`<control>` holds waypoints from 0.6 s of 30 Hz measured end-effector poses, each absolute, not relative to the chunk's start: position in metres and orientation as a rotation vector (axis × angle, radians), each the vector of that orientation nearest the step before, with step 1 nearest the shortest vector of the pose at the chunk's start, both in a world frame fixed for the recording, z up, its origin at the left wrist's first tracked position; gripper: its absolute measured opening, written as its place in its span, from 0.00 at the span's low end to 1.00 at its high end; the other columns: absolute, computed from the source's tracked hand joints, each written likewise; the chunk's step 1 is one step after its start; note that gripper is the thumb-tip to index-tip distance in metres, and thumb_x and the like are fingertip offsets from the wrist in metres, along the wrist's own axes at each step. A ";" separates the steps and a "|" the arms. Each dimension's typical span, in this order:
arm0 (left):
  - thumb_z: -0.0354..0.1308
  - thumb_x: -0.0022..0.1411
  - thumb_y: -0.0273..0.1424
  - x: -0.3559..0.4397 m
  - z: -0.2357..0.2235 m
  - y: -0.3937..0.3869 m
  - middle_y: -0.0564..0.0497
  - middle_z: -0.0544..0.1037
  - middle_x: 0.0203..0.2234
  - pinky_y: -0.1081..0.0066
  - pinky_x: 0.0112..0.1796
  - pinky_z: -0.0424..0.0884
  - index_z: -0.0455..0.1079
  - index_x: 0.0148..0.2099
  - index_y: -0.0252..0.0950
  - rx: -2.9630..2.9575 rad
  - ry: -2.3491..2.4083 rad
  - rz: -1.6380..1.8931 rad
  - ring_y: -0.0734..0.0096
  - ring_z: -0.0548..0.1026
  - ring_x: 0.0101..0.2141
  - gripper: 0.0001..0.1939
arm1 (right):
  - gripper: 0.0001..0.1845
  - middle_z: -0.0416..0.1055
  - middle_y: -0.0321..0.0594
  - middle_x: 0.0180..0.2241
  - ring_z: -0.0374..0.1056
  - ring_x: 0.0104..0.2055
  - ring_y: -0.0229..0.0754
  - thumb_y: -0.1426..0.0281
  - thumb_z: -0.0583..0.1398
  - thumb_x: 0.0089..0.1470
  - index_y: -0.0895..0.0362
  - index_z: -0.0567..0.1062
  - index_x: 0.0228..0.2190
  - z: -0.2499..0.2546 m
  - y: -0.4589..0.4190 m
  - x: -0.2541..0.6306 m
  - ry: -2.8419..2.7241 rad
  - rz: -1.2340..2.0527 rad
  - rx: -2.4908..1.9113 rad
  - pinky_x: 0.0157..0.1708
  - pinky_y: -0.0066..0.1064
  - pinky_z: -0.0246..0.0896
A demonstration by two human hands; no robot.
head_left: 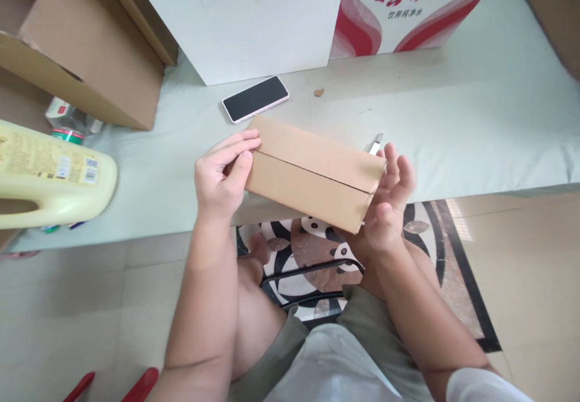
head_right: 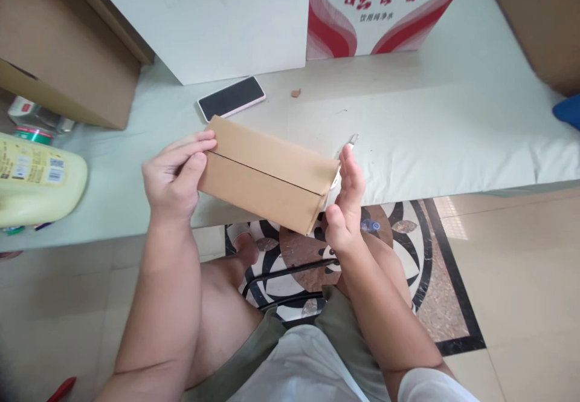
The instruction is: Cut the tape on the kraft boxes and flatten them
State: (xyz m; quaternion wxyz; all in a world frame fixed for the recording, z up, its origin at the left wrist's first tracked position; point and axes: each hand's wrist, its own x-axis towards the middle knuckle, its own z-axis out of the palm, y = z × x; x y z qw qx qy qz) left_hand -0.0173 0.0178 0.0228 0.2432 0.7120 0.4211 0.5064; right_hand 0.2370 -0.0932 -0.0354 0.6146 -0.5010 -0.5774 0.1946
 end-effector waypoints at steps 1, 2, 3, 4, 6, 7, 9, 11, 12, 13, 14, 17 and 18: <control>0.61 0.68 0.35 -0.020 0.021 0.020 0.53 0.85 0.48 0.57 0.59 0.76 0.84 0.45 0.44 1.924 1.153 1.400 0.62 0.82 0.52 0.10 | 0.35 0.47 0.35 0.74 0.43 0.78 0.56 0.45 0.49 0.64 0.36 0.51 0.68 -0.035 -0.093 0.238 -1.288 0.455 -1.188 0.74 0.64 0.42; 0.62 0.68 0.35 -0.023 0.020 0.023 0.53 0.85 0.48 0.57 0.60 0.76 0.84 0.45 0.44 1.893 1.157 1.425 0.62 0.82 0.52 0.09 | 0.34 0.50 0.37 0.74 0.45 0.78 0.55 0.46 0.50 0.65 0.38 0.54 0.68 -0.035 -0.092 0.240 -1.242 0.472 -1.242 0.75 0.62 0.43; 0.63 0.67 0.35 -0.026 0.018 0.026 0.54 0.86 0.48 0.57 0.60 0.76 0.84 0.45 0.43 1.847 1.160 1.467 0.62 0.82 0.52 0.09 | 0.33 0.53 0.39 0.73 0.47 0.77 0.55 0.47 0.50 0.65 0.40 0.56 0.67 -0.034 -0.093 0.241 -1.197 0.509 -1.311 0.75 0.61 0.43; 0.63 0.66 0.34 -0.029 0.017 0.029 0.55 0.86 0.46 0.57 0.59 0.76 0.84 0.44 0.43 1.797 1.131 1.528 0.63 0.82 0.50 0.08 | 0.32 0.56 0.41 0.71 0.50 0.76 0.55 0.48 0.51 0.66 0.43 0.59 0.66 -0.033 -0.093 0.243 -1.160 0.570 -1.382 0.74 0.60 0.45; 0.64 0.64 0.28 -0.033 0.015 0.034 0.55 0.87 0.44 0.59 0.59 0.75 0.85 0.42 0.40 1.624 1.117 1.622 0.64 0.83 0.49 0.08 | 0.32 0.61 0.45 0.69 0.55 0.74 0.55 0.47 0.50 0.66 0.47 0.62 0.65 -0.033 -0.095 0.245 -1.135 0.747 -1.448 0.73 0.59 0.49; 0.63 0.62 0.25 -0.034 0.015 0.036 0.54 0.87 0.42 0.60 0.58 0.74 0.85 0.40 0.39 1.523 1.123 1.667 0.64 0.83 0.49 0.09 | 0.33 0.62 0.46 0.69 0.56 0.73 0.54 0.46 0.49 0.67 0.49 0.63 0.65 -0.033 -0.096 0.245 -1.158 0.836 -1.422 0.73 0.58 0.50; 0.63 0.58 0.23 -0.033 0.013 0.038 0.53 0.87 0.40 0.62 0.57 0.74 0.85 0.38 0.36 1.315 1.146 1.737 0.65 0.82 0.48 0.09 | 0.35 0.57 0.42 0.72 0.52 0.75 0.52 0.46 0.46 0.67 0.48 0.60 0.68 -0.035 -0.097 0.242 -1.255 0.937 -1.288 0.75 0.55 0.47; 0.64 0.57 0.27 -0.031 0.009 0.039 0.51 0.87 0.38 0.64 0.54 0.75 0.84 0.38 0.33 1.124 1.143 1.735 0.64 0.82 0.46 0.08 | 0.36 0.47 0.33 0.76 0.43 0.78 0.49 0.46 0.45 0.67 0.42 0.52 0.71 -0.040 -0.097 0.237 -1.348 0.918 -1.151 0.77 0.52 0.43; 0.65 0.56 0.29 -0.029 0.006 0.039 0.51 0.87 0.37 0.65 0.51 0.76 0.83 0.38 0.33 1.033 1.146 1.688 0.65 0.82 0.44 0.09 | 0.38 0.43 0.29 0.77 0.40 0.79 0.49 0.44 0.45 0.67 0.39 0.47 0.72 -0.042 -0.096 0.234 -1.378 0.882 -1.118 0.77 0.52 0.43; 0.65 0.56 0.32 -0.026 0.003 0.038 0.51 0.86 0.36 0.67 0.47 0.78 0.82 0.39 0.33 0.949 1.154 1.611 0.66 0.82 0.41 0.10 | 0.41 0.40 0.27 0.77 0.39 0.79 0.49 0.42 0.46 0.65 0.37 0.41 0.73 -0.044 -0.094 0.231 -1.395 0.837 -1.107 0.77 0.53 0.43; 0.66 0.56 0.33 -0.022 -0.001 0.037 0.51 0.85 0.35 0.69 0.41 0.78 0.81 0.39 0.33 0.870 1.175 1.486 0.68 0.81 0.39 0.10 | 0.45 0.38 0.27 0.77 0.38 0.79 0.51 0.40 0.46 0.63 0.36 0.36 0.73 -0.046 -0.093 0.228 -1.397 0.787 -1.110 0.77 0.55 0.43; 0.65 0.57 0.41 -0.007 -0.009 0.027 0.52 0.83 0.30 0.73 0.31 0.75 0.77 0.36 0.36 0.729 1.249 1.161 0.68 0.80 0.34 0.12 | 0.51 0.35 0.30 0.78 0.36 0.79 0.54 0.35 0.46 0.59 0.37 0.31 0.72 -0.046 -0.088 0.221 -1.377 0.674 -1.140 0.76 0.58 0.42; 0.64 0.59 0.46 -0.002 -0.011 0.023 0.51 0.83 0.32 0.72 0.31 0.77 0.77 0.38 0.37 0.738 1.223 1.091 0.65 0.82 0.36 0.17 | 0.50 0.35 0.31 0.78 0.35 0.80 0.55 0.36 0.46 0.59 0.38 0.33 0.73 -0.045 -0.086 0.220 -1.368 0.659 -1.145 0.76 0.59 0.43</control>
